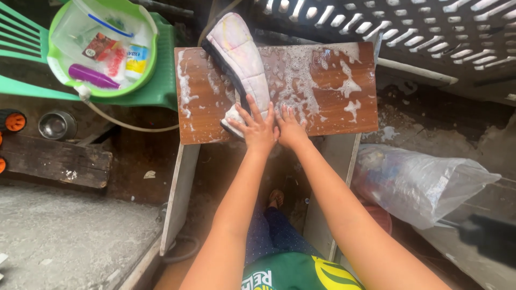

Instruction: Scrubbing a patterned bag with a brush and soapy water on a wooden board.

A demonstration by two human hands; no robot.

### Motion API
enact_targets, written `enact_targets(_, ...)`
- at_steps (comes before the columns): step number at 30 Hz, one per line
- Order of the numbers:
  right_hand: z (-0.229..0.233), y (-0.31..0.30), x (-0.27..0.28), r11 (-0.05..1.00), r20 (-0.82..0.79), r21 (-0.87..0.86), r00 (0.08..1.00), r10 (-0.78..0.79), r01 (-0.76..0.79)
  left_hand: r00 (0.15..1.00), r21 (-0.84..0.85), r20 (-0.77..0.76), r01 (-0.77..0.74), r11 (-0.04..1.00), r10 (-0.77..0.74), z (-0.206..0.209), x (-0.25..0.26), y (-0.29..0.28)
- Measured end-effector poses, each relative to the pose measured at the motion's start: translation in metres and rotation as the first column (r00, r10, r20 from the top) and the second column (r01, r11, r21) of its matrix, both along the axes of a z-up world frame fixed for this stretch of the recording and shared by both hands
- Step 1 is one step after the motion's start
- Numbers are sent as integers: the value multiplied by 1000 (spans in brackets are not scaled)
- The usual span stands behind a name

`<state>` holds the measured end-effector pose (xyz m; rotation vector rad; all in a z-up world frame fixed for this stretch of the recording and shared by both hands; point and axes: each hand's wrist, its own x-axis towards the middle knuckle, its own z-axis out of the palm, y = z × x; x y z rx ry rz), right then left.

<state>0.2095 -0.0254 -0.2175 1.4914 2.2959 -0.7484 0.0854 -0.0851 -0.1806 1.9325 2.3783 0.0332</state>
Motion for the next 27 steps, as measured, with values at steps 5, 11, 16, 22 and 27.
enact_targets(5, -3, -22, 16, 994, 38, -109, 999, 8, -4, 1000, 74, -10, -29, 997, 30, -20, 15, -33)
enact_targets(11, -94, -2, 34, 999, -186, 12, 982, 45, -44, 974, 193, 209, -129, 973, 87, -12, -4, -38)
enact_targets(16, 3, -4, -29, 969, -586, 5, 786, -196, 246, 702, 248, 674, -508, 825, 231, -30, -46, -20)
enact_targets(22, 31, 0, -68, 935, -474, 183, 860, -187, 304, 586, -10, 737, -488, 873, 337, -3, -78, -5)
enact_targets(27, 33, 17, -64, 916, -445, 188, 862, -242, 354, 645, 175, 741, -457, 872, 189, -32, -77, 17)
